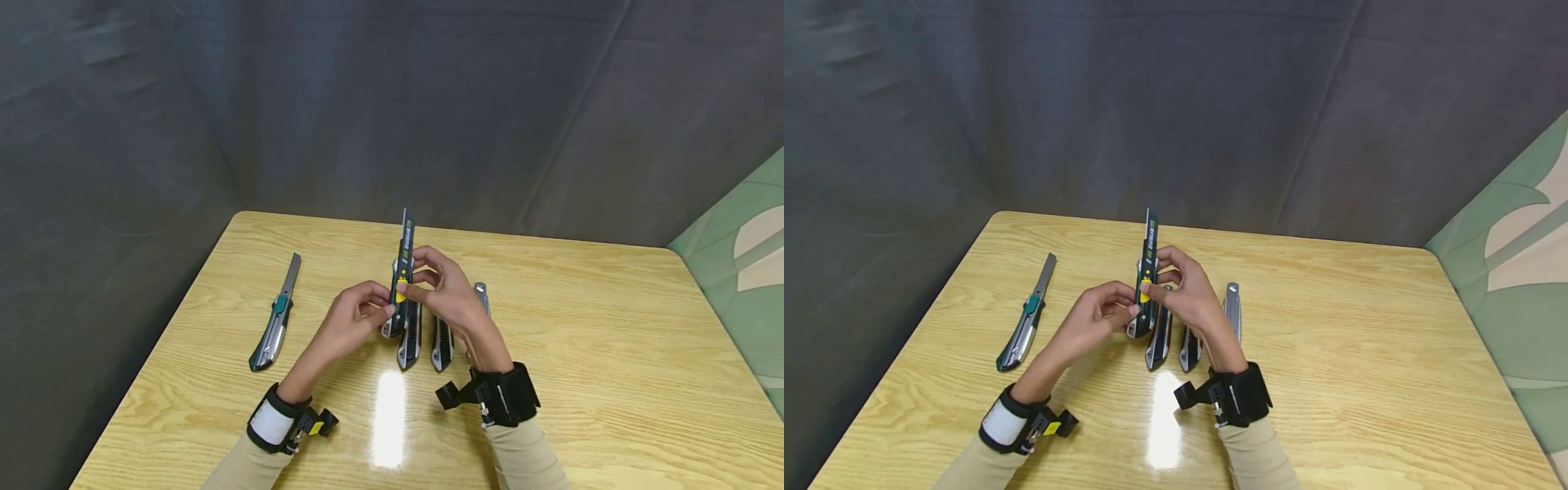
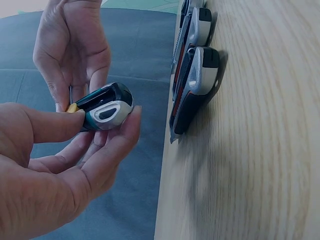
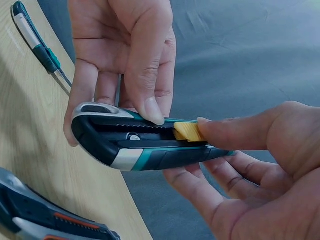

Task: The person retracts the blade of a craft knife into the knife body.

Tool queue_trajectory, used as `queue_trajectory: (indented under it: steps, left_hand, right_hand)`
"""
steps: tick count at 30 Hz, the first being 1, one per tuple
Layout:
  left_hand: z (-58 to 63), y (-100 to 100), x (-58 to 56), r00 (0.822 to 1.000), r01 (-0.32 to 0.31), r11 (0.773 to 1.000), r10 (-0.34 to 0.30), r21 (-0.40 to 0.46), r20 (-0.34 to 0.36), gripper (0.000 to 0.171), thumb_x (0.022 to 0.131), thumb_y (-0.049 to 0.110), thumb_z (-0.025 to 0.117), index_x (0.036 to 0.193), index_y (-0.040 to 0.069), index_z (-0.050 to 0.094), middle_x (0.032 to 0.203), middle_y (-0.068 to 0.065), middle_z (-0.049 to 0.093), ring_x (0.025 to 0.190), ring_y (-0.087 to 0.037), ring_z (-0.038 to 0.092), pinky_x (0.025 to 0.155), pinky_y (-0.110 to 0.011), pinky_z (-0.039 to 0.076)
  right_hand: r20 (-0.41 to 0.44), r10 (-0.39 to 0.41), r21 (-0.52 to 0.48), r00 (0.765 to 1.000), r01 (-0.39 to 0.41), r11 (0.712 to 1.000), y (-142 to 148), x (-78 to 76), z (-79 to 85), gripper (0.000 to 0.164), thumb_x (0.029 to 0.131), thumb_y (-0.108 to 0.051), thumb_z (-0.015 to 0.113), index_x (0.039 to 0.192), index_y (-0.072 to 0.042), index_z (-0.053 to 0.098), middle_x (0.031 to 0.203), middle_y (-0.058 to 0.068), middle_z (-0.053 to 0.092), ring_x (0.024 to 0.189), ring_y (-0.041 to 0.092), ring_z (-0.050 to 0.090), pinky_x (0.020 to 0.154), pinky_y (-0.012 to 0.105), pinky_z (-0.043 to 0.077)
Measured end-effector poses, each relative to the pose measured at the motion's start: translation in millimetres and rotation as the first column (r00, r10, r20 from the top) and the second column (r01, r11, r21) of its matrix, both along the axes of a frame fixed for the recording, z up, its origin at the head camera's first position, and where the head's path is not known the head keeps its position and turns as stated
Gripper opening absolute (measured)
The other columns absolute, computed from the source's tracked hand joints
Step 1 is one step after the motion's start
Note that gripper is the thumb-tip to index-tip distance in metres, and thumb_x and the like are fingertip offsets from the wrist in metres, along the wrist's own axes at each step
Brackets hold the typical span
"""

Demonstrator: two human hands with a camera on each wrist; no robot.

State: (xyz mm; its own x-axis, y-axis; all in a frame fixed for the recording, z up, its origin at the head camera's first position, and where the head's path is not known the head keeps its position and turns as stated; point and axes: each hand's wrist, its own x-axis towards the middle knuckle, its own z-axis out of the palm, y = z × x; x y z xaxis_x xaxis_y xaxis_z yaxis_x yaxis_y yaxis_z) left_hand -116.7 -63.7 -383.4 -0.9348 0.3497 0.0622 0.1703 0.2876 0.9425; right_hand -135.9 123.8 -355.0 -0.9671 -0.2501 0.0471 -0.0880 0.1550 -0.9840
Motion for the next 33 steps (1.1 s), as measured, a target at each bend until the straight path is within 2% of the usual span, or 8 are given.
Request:
queue_trajectory:
  steps: [4, 11, 13, 19, 26, 30, 33]
  left_hand:
    - [-0.8, -7, -0.1, 0.999, -0.031, 1.000, 0.031, -0.003, -0.014, 0.013, 0.089, 0.014, 0.063, 0.102, 0.011, 0.063, 0.095, -0.010, 0.066, 0.079, -0.017, 0.063, 0.066, -0.036, 0.054]
    - [35.4, -6, 15.6, 1.000, -0.002, 1.000, 0.002, 0.019, 0.016, 0.019, 0.089, 0.003, 0.059, 0.106, -0.006, 0.060, 0.097, -0.026, 0.063, 0.082, -0.035, 0.063, 0.068, -0.048, 0.055]
    - [35.6, -5, 16.2, 1.000, -0.001, 1.000, 0.001, 0.023, 0.015, 0.019, 0.089, 0.003, 0.059, 0.106, -0.006, 0.060, 0.097, -0.026, 0.063, 0.082, -0.034, 0.063, 0.069, -0.051, 0.055]
    - [29.6, -2, 12.9, 1.000, -0.015, 0.999, 0.015, 0.029, 0.020, 0.019, 0.089, 0.002, 0.060, 0.105, -0.006, 0.060, 0.099, -0.025, 0.064, 0.085, -0.031, 0.063, 0.068, -0.041, 0.054]
    - [-1.8, 3, 0.2, 1.000, -0.019, 0.998, 0.019, 0.055, 0.006, 0.015, 0.089, 0.009, 0.062, 0.104, 0.005, 0.063, 0.096, -0.015, 0.067, 0.084, -0.021, 0.064, 0.071, -0.047, 0.056]
    - [-5.4, 5, -1.4, 0.999, -0.019, 0.998, 0.021, 0.059, -0.030, 0.014, 0.089, 0.011, 0.062, 0.103, 0.008, 0.063, 0.095, -0.012, 0.067, 0.084, -0.018, 0.063, 0.068, -0.044, 0.057]
    - [-4.7, 6, -1.8, 0.999, -0.014, 0.997, 0.016, 0.076, -0.032, 0.014, 0.090, 0.011, 0.061, 0.103, 0.009, 0.063, 0.095, -0.011, 0.067, 0.084, -0.021, 0.064, 0.067, -0.050, 0.057]
  right_hand:
    - [-0.017, 0.028, -0.010, 0.999, -0.028, 1.000, -7, -2.9, -1.0, 0.044, 0.078, 0.000, 0.072, 0.117, -0.010, 0.055, 0.112, 0.014, 0.054, 0.097, 0.027, 0.060, 0.072, 0.031, 0.051]
    - [-0.022, 0.025, -0.015, 0.999, -0.026, 1.000, -9, -2.4, -3.4, 0.045, 0.078, 0.002, 0.071, 0.117, -0.011, 0.055, 0.112, 0.015, 0.054, 0.097, 0.026, 0.060, 0.074, 0.035, 0.052]
    - [-0.020, 0.022, -0.010, 1.000, -0.022, 1.000, -8, -1.8, -3.7, 0.044, 0.078, 0.002, 0.071, 0.117, -0.012, 0.055, 0.113, 0.015, 0.055, 0.097, 0.026, 0.060, 0.074, 0.035, 0.052]
    - [-0.027, 0.012, 0.015, 1.000, -0.012, 1.000, -6, 0.3, -4.7, 0.043, 0.080, -0.003, 0.071, 0.119, -0.015, 0.056, 0.112, 0.013, 0.057, 0.095, 0.025, 0.061, 0.075, 0.037, 0.055]
    - [0.003, -0.034, 0.049, 0.999, 0.034, 0.998, 1, 1.6, -3.9, 0.040, 0.080, -0.011, 0.073, 0.117, -0.016, 0.059, 0.110, 0.015, 0.060, 0.092, 0.023, 0.063, 0.078, 0.039, 0.054]
    - [0.050, -0.045, 0.034, 0.998, 0.043, 0.998, 4, 2.0, -2.3, 0.037, 0.084, -0.016, 0.071, 0.119, -0.016, 0.058, 0.111, 0.017, 0.059, 0.089, 0.024, 0.065, 0.080, 0.049, 0.055]
    - [0.091, -0.049, 0.012, 0.995, 0.048, 0.999, 6, 3.2, -1.3, 0.032, 0.087, -0.020, 0.068, 0.117, -0.014, 0.060, 0.111, 0.018, 0.059, 0.087, 0.025, 0.066, 0.078, 0.054, 0.056]
